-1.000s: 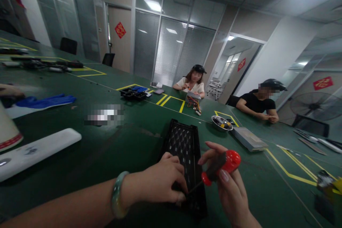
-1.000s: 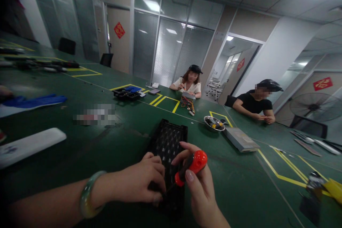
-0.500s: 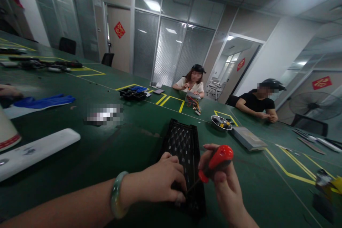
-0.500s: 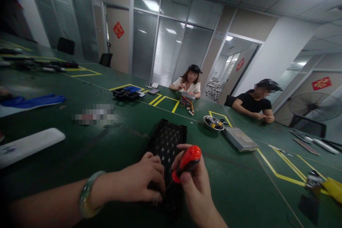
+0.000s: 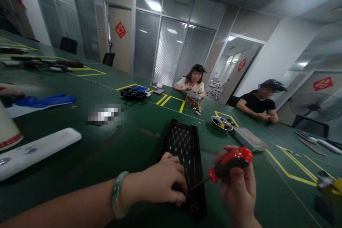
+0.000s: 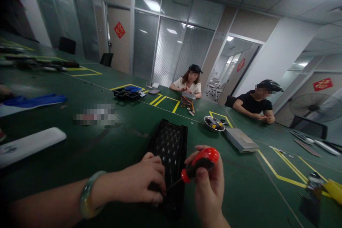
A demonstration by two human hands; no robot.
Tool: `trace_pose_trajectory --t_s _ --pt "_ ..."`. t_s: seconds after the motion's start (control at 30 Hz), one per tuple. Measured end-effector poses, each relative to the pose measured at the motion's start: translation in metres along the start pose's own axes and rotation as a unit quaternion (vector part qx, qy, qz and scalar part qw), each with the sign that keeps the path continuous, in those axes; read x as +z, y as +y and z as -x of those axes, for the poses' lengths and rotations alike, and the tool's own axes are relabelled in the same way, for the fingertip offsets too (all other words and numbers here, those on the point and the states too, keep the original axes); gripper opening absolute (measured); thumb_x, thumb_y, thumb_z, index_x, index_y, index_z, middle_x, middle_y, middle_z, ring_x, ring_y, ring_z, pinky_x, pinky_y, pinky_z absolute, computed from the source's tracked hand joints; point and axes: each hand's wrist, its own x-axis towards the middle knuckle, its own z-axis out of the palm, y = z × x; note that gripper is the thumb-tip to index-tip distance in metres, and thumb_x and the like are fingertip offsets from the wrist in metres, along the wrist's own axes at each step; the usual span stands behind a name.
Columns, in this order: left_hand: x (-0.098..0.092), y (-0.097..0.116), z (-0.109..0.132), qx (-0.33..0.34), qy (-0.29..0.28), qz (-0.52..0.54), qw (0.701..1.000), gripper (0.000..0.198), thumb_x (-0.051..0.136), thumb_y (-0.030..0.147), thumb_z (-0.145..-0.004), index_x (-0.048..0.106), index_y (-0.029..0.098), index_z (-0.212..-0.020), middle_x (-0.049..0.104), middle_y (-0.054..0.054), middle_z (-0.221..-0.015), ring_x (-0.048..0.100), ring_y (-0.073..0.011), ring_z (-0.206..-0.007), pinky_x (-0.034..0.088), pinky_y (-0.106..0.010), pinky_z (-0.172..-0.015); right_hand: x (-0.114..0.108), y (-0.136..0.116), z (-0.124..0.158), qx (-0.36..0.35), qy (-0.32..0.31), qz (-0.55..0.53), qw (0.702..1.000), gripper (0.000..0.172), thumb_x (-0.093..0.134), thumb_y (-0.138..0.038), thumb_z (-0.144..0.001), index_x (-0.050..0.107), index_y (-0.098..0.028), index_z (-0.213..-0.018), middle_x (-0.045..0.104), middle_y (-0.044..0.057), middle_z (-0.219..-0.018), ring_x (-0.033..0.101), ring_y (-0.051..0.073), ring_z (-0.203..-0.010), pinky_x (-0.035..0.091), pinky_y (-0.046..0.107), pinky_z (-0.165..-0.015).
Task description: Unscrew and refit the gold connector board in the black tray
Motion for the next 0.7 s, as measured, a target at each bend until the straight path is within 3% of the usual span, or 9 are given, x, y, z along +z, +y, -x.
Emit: trace_pose_trajectory --t_s 0.17,0.4,0.5,0.57,0.63,0.7 --pt "0.001 -0.002 0.000 0.007 0.004 0.008 1.000 0.015 0.074 0.045 -0.082 0.076 0.035 -0.094 0.070 0.004 -0.093 0.052 -0.0197 -0.097 0.023 -0.036 -0.088 -0.006 0.001 -0.009 -0.021 0.118 0.005 0.993 0.023 0.060 -0.041 -0.095 0.062 -0.027 -0.112 0.064 0.004 -0.086 0.052 0.012 -0.060 0.037 0.018 -0.045" --pt "0.002 -0.003 0.000 0.005 0.011 0.024 1.000 0.025 0.073 0.055 -0.081 0.076 0.034 -0.094 0.070 0.004 -0.092 0.053 -0.0190 -0.096 0.023 -0.035 -0.087 -0.008 0.023 -0.012 -0.051 0.132 0.020 0.990 0.022 0.061 -0.035 -0.095 0.061 -0.028 -0.116 0.062 0.006 -0.112 0.062 0.020 -0.093 0.052 0.030 -0.065" --pt "0.002 -0.002 0.000 0.008 0.025 0.032 0.999 0.026 0.072 0.056 -0.082 0.075 0.034 -0.095 0.071 0.005 -0.090 0.054 -0.0180 -0.095 0.023 -0.034 -0.086 -0.008 0.029 -0.011 -0.028 0.091 0.064 0.993 0.028 0.061 -0.033 -0.095 0.058 -0.029 -0.122 0.063 0.006 -0.114 0.065 0.021 -0.093 0.056 0.036 -0.072" --pt "0.001 0.000 -0.001 0.003 0.037 0.032 0.999 0.023 0.068 0.054 -0.087 0.075 0.034 -0.095 0.072 0.005 -0.088 0.054 -0.0172 -0.092 0.024 -0.034 -0.085 -0.009 0.032 -0.012 -0.019 0.034 0.129 0.991 0.031 0.065 -0.029 -0.092 0.058 -0.030 -0.123 0.063 0.006 -0.120 0.065 0.023 -0.102 0.056 0.042 -0.085" --pt "0.000 0.002 -0.002 -0.007 0.049 0.025 0.998 0.019 0.062 0.047 -0.093 0.075 0.032 -0.093 0.072 0.005 -0.087 0.054 -0.0169 -0.091 0.024 -0.035 -0.084 -0.012 0.038 -0.014 -0.034 -0.055 0.224 0.972 0.035 0.066 -0.023 -0.089 0.059 -0.030 -0.123 0.061 0.006 -0.127 0.059 0.025 -0.116 0.049 0.046 -0.101" --pt "-0.002 0.005 -0.002 -0.015 0.055 0.014 0.998 0.021 0.057 0.042 -0.097 0.074 0.030 -0.091 0.072 0.005 -0.087 0.054 -0.0171 -0.090 0.024 -0.035 -0.082 -0.016 0.046 -0.014 -0.054 -0.152 0.313 0.936 0.041 0.063 -0.017 -0.088 0.059 -0.032 -0.127 0.058 0.005 -0.134 0.054 0.024 -0.125 0.043 0.044 -0.109"
